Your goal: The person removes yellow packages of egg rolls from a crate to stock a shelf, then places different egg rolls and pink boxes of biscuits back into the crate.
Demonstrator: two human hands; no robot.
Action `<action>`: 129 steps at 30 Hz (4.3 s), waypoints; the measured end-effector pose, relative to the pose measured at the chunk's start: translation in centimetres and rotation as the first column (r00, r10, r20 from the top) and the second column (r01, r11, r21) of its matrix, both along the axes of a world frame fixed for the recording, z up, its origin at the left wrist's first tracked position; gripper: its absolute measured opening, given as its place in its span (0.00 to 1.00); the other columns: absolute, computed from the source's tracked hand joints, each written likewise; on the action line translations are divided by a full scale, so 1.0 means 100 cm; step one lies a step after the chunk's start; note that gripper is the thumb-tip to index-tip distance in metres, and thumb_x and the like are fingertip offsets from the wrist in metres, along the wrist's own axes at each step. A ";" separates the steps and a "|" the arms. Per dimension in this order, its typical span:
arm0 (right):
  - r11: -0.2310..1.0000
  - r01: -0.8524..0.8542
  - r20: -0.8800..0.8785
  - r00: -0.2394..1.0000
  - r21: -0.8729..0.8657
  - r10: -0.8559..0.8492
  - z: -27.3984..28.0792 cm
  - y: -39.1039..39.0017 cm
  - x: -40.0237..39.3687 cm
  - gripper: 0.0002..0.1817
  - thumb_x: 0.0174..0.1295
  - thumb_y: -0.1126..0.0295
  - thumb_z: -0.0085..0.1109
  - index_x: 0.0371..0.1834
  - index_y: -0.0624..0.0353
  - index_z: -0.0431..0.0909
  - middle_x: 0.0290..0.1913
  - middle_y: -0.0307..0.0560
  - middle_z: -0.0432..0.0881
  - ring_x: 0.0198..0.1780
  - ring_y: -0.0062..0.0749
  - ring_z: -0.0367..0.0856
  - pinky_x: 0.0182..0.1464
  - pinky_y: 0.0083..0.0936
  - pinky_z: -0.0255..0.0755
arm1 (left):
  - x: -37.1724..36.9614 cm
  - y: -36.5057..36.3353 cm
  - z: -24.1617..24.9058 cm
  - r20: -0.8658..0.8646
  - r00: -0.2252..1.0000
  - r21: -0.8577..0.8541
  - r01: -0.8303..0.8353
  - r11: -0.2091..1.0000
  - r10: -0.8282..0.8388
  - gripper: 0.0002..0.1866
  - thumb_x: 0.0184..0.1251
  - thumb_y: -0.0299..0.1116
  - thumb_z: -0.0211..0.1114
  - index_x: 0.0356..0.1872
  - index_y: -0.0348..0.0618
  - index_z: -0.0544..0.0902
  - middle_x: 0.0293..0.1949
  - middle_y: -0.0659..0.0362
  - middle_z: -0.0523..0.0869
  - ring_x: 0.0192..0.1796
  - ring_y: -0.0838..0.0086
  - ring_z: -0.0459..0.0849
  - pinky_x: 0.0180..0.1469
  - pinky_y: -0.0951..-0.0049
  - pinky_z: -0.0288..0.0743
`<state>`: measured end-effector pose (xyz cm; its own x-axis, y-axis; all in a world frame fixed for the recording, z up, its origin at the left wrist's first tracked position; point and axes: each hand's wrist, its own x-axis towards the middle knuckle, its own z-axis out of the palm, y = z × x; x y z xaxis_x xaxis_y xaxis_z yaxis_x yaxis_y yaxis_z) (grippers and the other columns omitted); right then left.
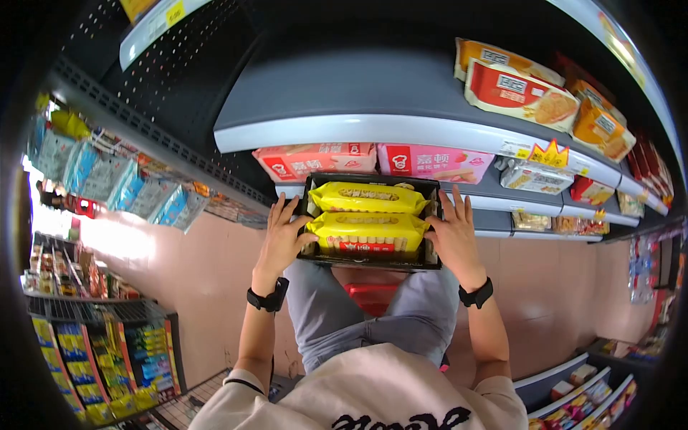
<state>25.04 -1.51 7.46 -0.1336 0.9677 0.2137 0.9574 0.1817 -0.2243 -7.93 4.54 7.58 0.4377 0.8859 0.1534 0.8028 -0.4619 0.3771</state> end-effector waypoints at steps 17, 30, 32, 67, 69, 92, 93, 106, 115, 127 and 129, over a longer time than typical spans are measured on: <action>0.977 -0.004 -0.599 0.790 0.212 0.133 0.086 -0.006 -0.005 0.09 0.46 0.87 0.58 0.31 0.65 0.76 0.38 0.47 0.80 0.37 0.47 0.80 0.37 0.30 0.75 | -0.014 -0.005 0.084 0.241 0.940 0.465 0.107 0.879 -0.242 0.10 0.41 0.28 0.71 0.29 0.41 0.84 0.31 0.61 0.82 0.32 0.66 0.78 0.35 0.66 0.70; 0.921 -0.109 -0.556 0.769 0.375 0.317 0.207 0.156 -0.005 0.06 0.59 0.78 0.52 0.36 0.66 0.78 0.34 0.51 0.80 0.24 0.34 0.79 0.29 0.26 0.72 | -0.015 0.135 0.213 0.154 0.986 0.606 -0.038 0.795 -0.070 0.06 0.55 0.29 0.65 0.31 0.37 0.84 0.28 0.52 0.80 0.33 0.59 0.81 0.36 0.66 0.73; 0.903 -0.144 -0.278 0.921 0.404 0.272 0.198 0.182 0.000 0.08 0.60 0.74 0.53 0.37 0.64 0.80 0.35 0.55 0.81 0.29 0.48 0.81 0.35 0.36 0.74 | -0.010 0.154 0.211 0.084 0.996 0.587 -0.052 0.808 0.003 0.06 0.55 0.29 0.64 0.31 0.37 0.84 0.29 0.52 0.80 0.33 0.59 0.81 0.36 0.66 0.74; 0.878 -0.325 -0.862 0.479 -0.351 -0.167 0.178 0.340 -0.060 0.11 0.51 0.79 0.59 0.34 0.57 0.66 0.27 0.38 0.65 0.27 0.26 0.67 0.27 0.24 0.71 | 0.011 0.292 0.200 0.319 0.883 -0.398 -0.205 0.894 0.345 0.30 0.45 0.31 0.62 0.56 0.37 0.73 0.52 0.46 0.78 0.53 0.56 0.76 0.47 0.61 0.72; 0.884 -0.301 -0.864 0.465 -0.359 -0.193 0.175 0.347 -0.061 0.11 0.50 0.78 0.60 0.35 0.58 0.69 0.28 0.41 0.68 0.31 0.30 0.70 0.32 0.27 0.72 | 0.008 0.288 0.208 0.196 0.963 -0.380 -0.102 0.920 0.188 0.29 0.48 0.37 0.63 0.55 0.43 0.71 0.50 0.54 0.75 0.53 0.66 0.72 0.50 0.66 0.70; 0.623 -0.697 0.393 0.716 0.354 0.578 0.161 0.386 -0.042 0.15 0.51 0.76 0.62 0.44 0.57 0.75 0.37 0.45 0.77 0.38 0.36 0.78 0.40 0.32 0.76 | 0.005 0.401 0.134 0.211 0.960 -0.134 -0.156 0.979 0.182 0.11 0.41 0.34 0.67 0.26 0.40 0.81 0.32 0.53 0.83 0.37 0.69 0.79 0.41 0.70 0.71; 0.626 -0.692 0.388 0.721 0.360 0.575 0.164 0.374 -0.052 0.15 0.51 0.76 0.62 0.44 0.57 0.75 0.37 0.45 0.77 0.38 0.36 0.78 0.40 0.32 0.76 | 0.010 0.381 0.144 0.273 0.942 -0.120 -0.168 0.978 0.195 0.17 0.46 0.35 0.65 0.38 0.40 0.79 0.40 0.50 0.82 0.43 0.61 0.80 0.45 0.65 0.72; 0.845 -0.519 -0.360 0.769 0.129 0.528 0.183 0.128 -0.073 0.30 0.54 0.73 0.61 0.62 0.61 0.66 0.59 0.58 0.72 0.63 0.49 0.68 0.66 0.33 0.59 | -0.009 0.142 0.176 0.050 0.921 0.655 0.262 0.709 -0.387 0.22 0.54 0.26 0.57 0.54 0.45 0.78 0.55 0.49 0.76 0.56 0.56 0.74 0.62 0.62 0.65; 0.805 -0.574 0.389 0.783 0.150 0.485 0.075 0.054 -0.021 0.17 0.45 0.74 0.57 0.42 0.60 0.79 0.29 0.44 0.76 0.39 0.37 0.74 0.58 0.38 0.67 | -0.005 0.026 0.045 0.060 0.924 0.339 0.336 0.879 -0.377 0.17 0.51 0.30 0.66 0.44 0.42 0.82 0.42 0.54 0.76 0.47 0.60 0.73 0.50 0.62 0.68; 0.988 -0.150 0.234 0.962 0.019 0.142 -0.012 0.064 0.013 0.07 0.43 0.74 0.58 0.28 0.60 0.79 0.36 0.48 0.77 0.47 0.42 0.73 0.47 0.36 0.72 | 0.008 0.058 -0.016 -0.027 0.997 0.249 0.078 0.965 -0.073 0.17 0.45 0.32 0.71 0.40 0.43 0.83 0.44 0.53 0.73 0.53 0.59 0.70 0.52 0.61 0.65; 0.978 -0.203 0.266 0.946 0.039 0.186 -0.017 0.064 0.015 0.05 0.41 0.74 0.58 0.23 0.58 0.80 0.36 0.47 0.77 0.48 0.42 0.73 0.48 0.36 0.71 | 0.009 0.061 -0.018 0.008 0.995 0.222 0.094 0.970 -0.099 0.13 0.45 0.29 0.70 0.35 0.43 0.83 0.40 0.54 0.74 0.49 0.59 0.72 0.51 0.62 0.67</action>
<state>26.55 4.86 5.81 -0.3773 0.9025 0.2077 0.9254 0.3763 0.0460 -7.05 10.65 5.78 0.5146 0.7826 0.3503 0.7438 -0.6107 0.2716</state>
